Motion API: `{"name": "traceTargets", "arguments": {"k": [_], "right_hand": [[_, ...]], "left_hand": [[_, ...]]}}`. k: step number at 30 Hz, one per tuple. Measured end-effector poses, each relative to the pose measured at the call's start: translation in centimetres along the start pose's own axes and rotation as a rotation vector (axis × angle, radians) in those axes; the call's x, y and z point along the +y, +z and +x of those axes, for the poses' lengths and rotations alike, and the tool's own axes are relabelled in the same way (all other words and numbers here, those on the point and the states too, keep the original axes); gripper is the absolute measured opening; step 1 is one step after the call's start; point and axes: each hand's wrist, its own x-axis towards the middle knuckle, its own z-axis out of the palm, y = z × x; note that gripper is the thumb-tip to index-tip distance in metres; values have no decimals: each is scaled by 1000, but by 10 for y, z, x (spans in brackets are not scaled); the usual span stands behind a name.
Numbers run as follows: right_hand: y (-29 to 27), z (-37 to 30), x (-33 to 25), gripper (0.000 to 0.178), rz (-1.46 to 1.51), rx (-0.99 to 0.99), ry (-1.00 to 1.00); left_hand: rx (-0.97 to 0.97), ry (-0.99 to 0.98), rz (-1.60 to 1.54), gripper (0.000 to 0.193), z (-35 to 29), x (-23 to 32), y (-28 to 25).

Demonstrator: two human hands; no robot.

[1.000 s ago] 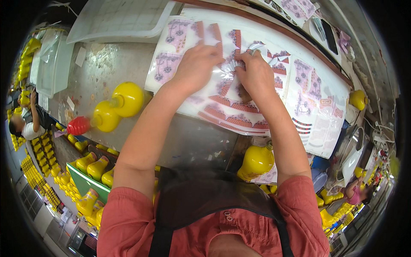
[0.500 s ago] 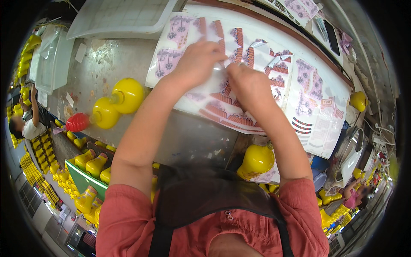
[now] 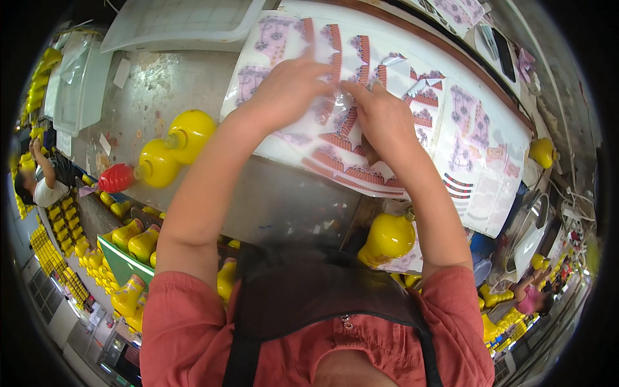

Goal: The person applies decorative stickers to yellow ceramic vases. They peel stickers from a sheet, place them on the vase, and smooth them with their fingers. The person handles multiple vases and sticker sheets on a metal workbench.

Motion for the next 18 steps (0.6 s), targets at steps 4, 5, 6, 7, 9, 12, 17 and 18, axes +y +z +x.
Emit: {"name": "traceTargets", "arguments": {"k": [4, 5, 6, 7, 9, 12, 17, 18], "right_hand": [[0, 15, 7, 46, -118, -46, -129], [0, 16, 7, 47, -132, -53, -126], [1, 16, 7, 48, -148, -59, -122], [1, 16, 6, 49, -164, -67, -118], [2, 14, 3, 48, -141, -103, -80], [2, 9, 1, 44, -80, -79, -51], [-16, 2, 27, 29, -40, 109, 126], [-23, 3, 38, 25, -47, 202, 183]], "left_hand": [[27, -14, 33, 38, -21, 7, -4], [29, -7, 48, 39, -26, 9, -6], [37, -13, 65, 40, -31, 11, -6], [50, -23, 75, 40, -36, 15, -6], [51, -33, 105, 42, -45, 22, -6], [32, -32, 163, 45, -50, 29, -7], [74, -55, 148, 43, -48, 39, -12], [107, -46, 131, 41, -44, 41, -11]]}}
